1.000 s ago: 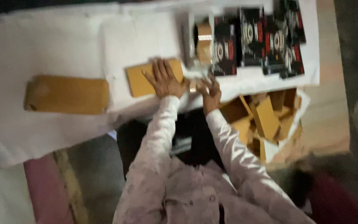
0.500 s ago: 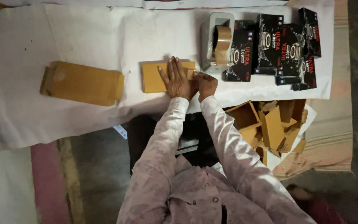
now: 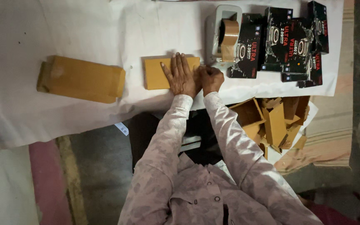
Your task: The person places small black product boxes into larger brown cardboard boxes, folds the flaps, and seals them with packing tape using a tape dispenser. The sealed boxes are then moved aside on the table.
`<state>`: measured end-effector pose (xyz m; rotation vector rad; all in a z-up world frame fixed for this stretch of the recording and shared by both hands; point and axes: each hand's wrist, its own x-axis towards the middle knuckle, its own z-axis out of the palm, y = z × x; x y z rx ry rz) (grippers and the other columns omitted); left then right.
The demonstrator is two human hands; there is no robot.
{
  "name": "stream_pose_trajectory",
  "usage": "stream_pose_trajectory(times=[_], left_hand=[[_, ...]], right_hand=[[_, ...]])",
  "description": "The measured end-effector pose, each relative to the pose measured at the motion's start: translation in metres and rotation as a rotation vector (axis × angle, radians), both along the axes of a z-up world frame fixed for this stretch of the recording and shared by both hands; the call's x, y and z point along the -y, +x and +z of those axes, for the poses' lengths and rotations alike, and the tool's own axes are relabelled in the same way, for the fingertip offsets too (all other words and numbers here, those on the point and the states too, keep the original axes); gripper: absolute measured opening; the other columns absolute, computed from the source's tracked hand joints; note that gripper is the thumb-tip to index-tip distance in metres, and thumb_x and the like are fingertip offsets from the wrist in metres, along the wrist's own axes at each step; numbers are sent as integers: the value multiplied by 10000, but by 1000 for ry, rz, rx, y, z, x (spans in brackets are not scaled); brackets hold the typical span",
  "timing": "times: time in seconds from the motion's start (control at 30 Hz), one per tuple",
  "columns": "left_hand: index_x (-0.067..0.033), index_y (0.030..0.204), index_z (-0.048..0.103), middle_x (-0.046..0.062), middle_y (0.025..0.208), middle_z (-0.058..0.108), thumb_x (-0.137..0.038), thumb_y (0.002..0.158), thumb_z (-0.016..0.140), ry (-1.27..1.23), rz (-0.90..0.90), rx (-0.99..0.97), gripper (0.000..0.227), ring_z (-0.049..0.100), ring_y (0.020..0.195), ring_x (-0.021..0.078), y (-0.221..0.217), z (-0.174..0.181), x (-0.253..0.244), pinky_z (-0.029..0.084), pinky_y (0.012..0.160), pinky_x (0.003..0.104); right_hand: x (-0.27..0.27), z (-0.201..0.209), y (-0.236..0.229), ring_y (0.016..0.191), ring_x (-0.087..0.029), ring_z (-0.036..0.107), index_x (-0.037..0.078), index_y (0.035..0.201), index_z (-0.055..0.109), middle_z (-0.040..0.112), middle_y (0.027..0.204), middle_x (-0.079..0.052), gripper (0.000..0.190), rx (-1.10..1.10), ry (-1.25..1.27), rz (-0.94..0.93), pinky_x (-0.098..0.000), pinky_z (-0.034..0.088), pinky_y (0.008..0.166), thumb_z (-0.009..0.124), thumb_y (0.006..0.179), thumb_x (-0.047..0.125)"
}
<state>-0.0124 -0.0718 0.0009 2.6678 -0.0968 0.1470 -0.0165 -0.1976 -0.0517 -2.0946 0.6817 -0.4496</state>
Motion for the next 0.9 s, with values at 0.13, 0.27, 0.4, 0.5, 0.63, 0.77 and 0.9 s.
stream_pose_trajectory(times=[0.13, 0.27, 0.4, 0.5, 0.63, 0.77, 0.9], left_hand=[[7, 1561, 292, 175, 1638, 336, -588, 955, 497, 4, -5, -82, 873, 186, 1568, 290, 1, 5, 0, -82, 1230, 663], [9, 1578, 308, 176, 1639, 356, -611, 969, 441, 70, 9, -7, 880, 193, 1574, 302, -1, 4, 1, -70, 1237, 654], [9, 1546, 370, 172, 1613, 405, -534, 994, 472, 36, 21, 15, 781, 245, 1560, 309, -3, 2, 2, -40, 1248, 658], [11, 1534, 413, 178, 1595, 434, -463, 1028, 499, 30, 32, 116, 699, 281, 1542, 318, 4, 0, 2, -21, 1254, 681], [14, 1503, 443, 179, 1568, 456, -413, 1013, 537, 9, 26, 100, 657, 300, 1537, 308, -9, -4, 3, -7, 1250, 686], [1, 1492, 459, 162, 1564, 463, -331, 955, 555, 39, 36, 83, 639, 303, 1531, 295, 0, 3, 3, -6, 1239, 682], [-5, 1503, 460, 159, 1578, 452, -274, 923, 561, -7, 28, 59, 647, 297, 1535, 296, -8, 4, 0, -5, 1250, 664]], right_hand=[[-2, 9, -1, 708, -224, 707, -32, 913, 802, 801, 821, -153, 352, -40, 237, -50, -361, 590, 700, 881, 762, 277], [-2, 20, -2, 770, -220, 749, -47, 960, 733, 776, 882, -136, 511, -16, 106, -81, -336, 600, 740, 948, 677, 320], [-9, 33, -17, 771, -306, 707, -72, 899, 683, 733, 850, -190, 550, 60, -70, -105, -387, 571, 721, 945, 661, 349], [-17, 38, -20, 834, -323, 720, -13, 908, 749, 746, 895, -182, 378, 120, -145, 37, -388, 567, 788, 837, 804, 340], [-18, 28, -26, 913, -324, 740, 61, 1019, 807, 770, 984, -159, 252, 97, -265, 203, -387, 576, 839, 766, 907, 283], [-16, 21, -3, 795, -276, 764, 59, 896, 792, 786, 864, -124, 313, 3, -136, 150, -368, 587, 733, 854, 793, 348], [-13, 15, -8, 779, -239, 779, 75, 937, 811, 796, 869, -102, 332, -17, -110, 173, -338, 599, 727, 875, 762, 350]])
